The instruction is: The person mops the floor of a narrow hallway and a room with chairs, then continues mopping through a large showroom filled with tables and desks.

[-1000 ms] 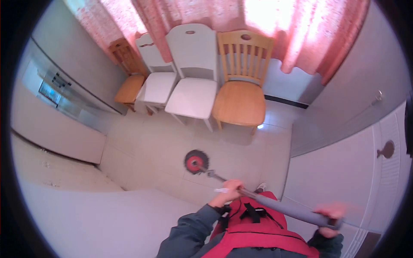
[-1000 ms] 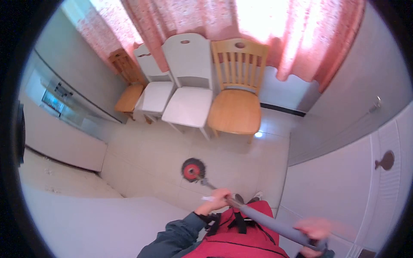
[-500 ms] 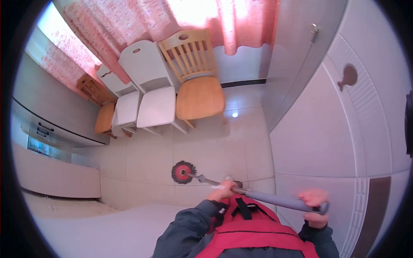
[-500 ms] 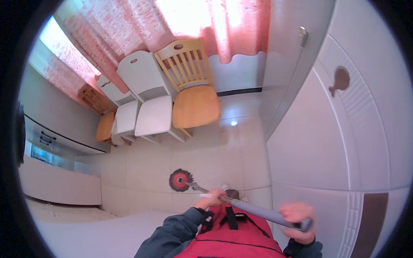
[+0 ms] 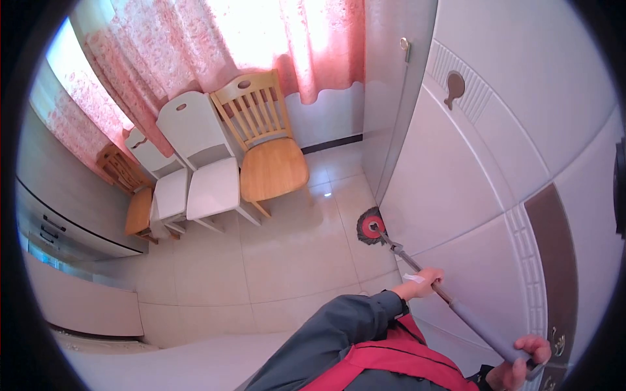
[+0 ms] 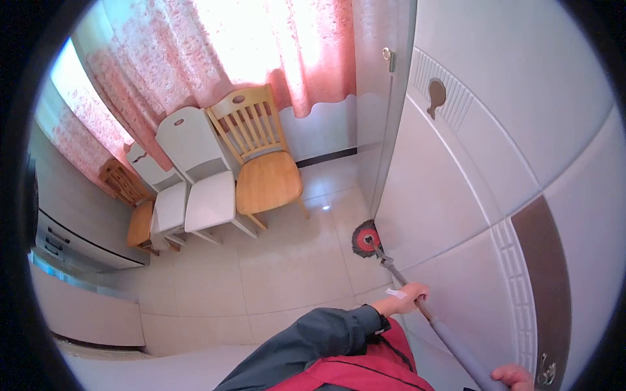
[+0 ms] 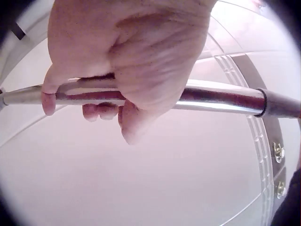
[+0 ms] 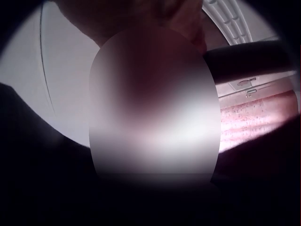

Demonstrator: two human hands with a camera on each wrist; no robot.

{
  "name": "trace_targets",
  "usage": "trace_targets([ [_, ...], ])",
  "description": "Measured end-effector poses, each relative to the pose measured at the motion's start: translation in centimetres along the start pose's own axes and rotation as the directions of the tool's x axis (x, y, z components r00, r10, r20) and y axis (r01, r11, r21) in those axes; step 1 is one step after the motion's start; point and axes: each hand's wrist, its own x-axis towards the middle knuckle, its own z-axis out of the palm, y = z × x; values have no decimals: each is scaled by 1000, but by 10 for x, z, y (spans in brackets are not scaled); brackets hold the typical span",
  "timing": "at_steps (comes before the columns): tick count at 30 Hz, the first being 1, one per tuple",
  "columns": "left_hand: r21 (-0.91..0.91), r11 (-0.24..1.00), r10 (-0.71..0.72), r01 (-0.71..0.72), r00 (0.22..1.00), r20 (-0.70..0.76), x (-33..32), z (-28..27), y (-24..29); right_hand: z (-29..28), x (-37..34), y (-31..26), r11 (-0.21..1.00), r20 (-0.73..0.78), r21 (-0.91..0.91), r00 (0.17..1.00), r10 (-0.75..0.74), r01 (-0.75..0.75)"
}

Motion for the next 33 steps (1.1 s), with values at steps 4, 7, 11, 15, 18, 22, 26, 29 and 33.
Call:
trace_targets([
  [4, 25, 994, -102, 105, 989, -105, -46, 13, 12, -23, -7, -2, 971, 109, -76, 970, -217, 226],
  [7, 63, 971, -219, 232, 962, -161, -98, 14, 37, -22, -13, -24, 971, -158, 45, 958, 238, -234],
  [11, 50, 910, -372, 412, 863, -343, -177, 7, 83, -40, -27, -24, 938, 60, 114, 945, 322, -327],
  [15, 12, 850, -450, 527, 737, -505, -259, 25, 71, -10, -59, -26, 860, 218, 260, 894, 390, -439],
  [18, 58, 747, -541, 663, 655, -527, -304, 23, 87, 16, -77, -38, 607, 427, 405, 728, 536, -684],
  [22, 125, 670, -605, 731, 637, -478, -331, 42, 87, 6, -91, -26, 537, 600, 478, 704, 379, -696],
  [26, 182, 685, -616, 706, 694, -373, -310, 65, 116, -35, -86, -49, 577, 559, 528, 767, 316, -623],
  [29, 219, 746, -595, 629, 777, -205, -270, 104, 133, -102, -70, -74, 655, 540, 519, 805, 247, -549],
  [33, 216, 876, -420, 431, 902, -100, -221, 186, 154, -194, -87, -135, 830, 230, 451, 941, 248, -329],
])
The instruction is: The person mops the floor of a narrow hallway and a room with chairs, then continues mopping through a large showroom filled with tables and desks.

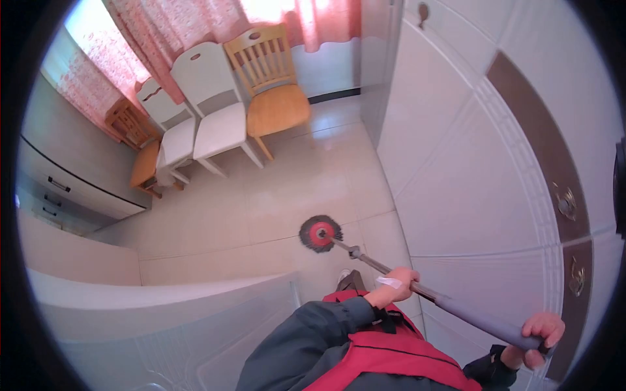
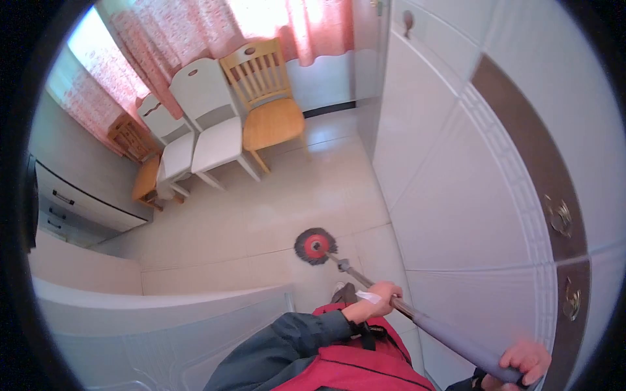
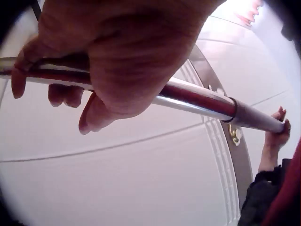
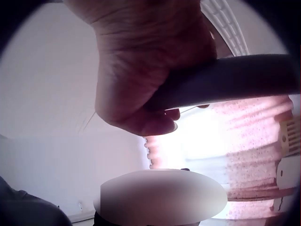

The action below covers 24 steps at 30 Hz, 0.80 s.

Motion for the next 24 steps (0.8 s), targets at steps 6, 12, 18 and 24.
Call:
trace_targets([
  [6, -148, 961, 249, -235, 965, 83, 26, 109, 72, -45, -86, -94, 753, 131, -558, 933, -336, 350],
  [12, -152, 975, 186, -164, 972, 146, -13, 158, 113, -91, -134, -143, 734, -40, -647, 952, -302, 206],
  [18, -93, 995, -50, 44, 997, -64, -83, 175, 90, -146, -139, -131, 936, -259, -339, 966, 6, -97],
  [24, -4, 974, -221, 225, 950, -220, -148, 162, 49, -87, -154, -114, 943, -65, -172, 958, 279, -286],
])
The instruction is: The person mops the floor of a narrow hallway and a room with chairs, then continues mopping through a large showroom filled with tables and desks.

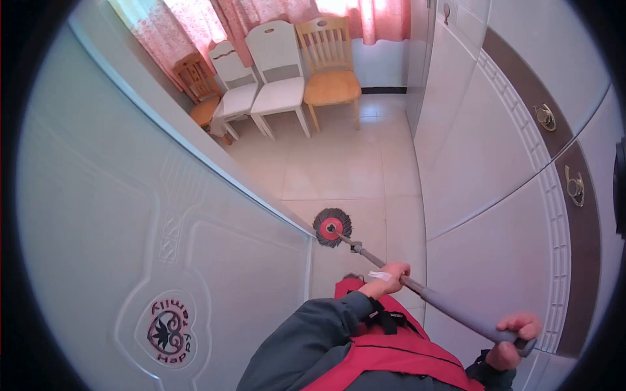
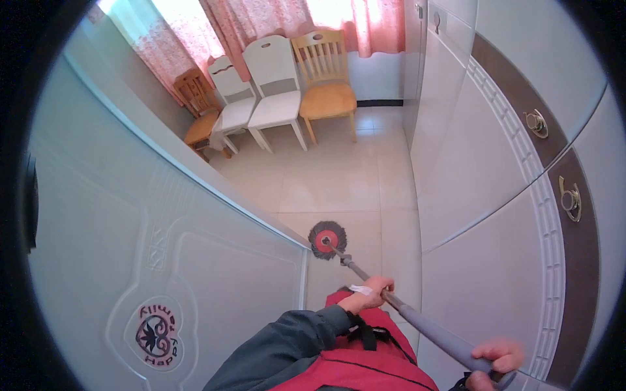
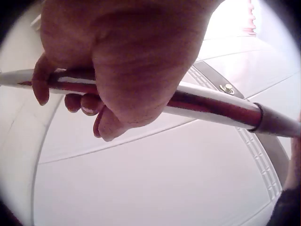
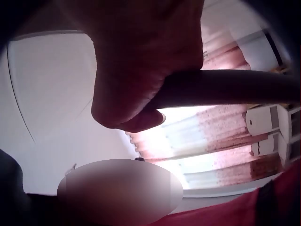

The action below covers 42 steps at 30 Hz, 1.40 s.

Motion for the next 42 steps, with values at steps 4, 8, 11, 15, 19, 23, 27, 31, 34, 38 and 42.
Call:
trace_targets([
  [4, -16, 999, 30, -29, 999, 31, -22, -2, 17, 11, 1, -32, 992, 125, 118, 990, -69, 55],
  [8, -61, 995, 84, -77, 990, 114, -40, 16, 60, -37, -10, -39, 935, 238, 316, 940, -244, 163],
  [11, -100, 987, 139, -128, 984, 113, -40, 37, 68, -49, -38, -60, 956, 219, 109, 931, -291, 273],
  [15, 72, 980, 193, -187, 976, -100, -51, 54, 80, -50, -96, -71, 951, 390, 84, 868, -307, 299],
  [19, 181, 976, 168, -118, 941, -293, -65, 67, 86, -37, -155, -67, 859, 438, -296, 859, -267, 418],
  [23, 18, 948, 318, -318, 945, -80, -78, 115, 74, -76, -199, 28, 636, 385, -564, 849, -362, 527],
  [27, 34, 951, 310, -309, 947, -81, -109, 139, 64, -107, -245, 70, 603, 557, -618, 822, -117, 505],
  [31, 50, 900, 435, -434, 900, -10, -111, 155, 20, -93, -286, 92, 659, 458, -595, 868, -194, 461],
  [34, 178, 933, 291, -312, 947, 134, -127, 158, 22, -99, -311, 88, 656, 452, -616, 878, -158, 435],
  [38, 254, 924, 256, -287, 955, 148, -163, 193, 51, -143, -346, 59, 660, 440, -635, 890, -116, 400],
  [42, 260, 887, 306, -382, 907, 288, -235, 259, 98, -219, -424, 4, 627, 414, -667, 900, -138, 403],
])
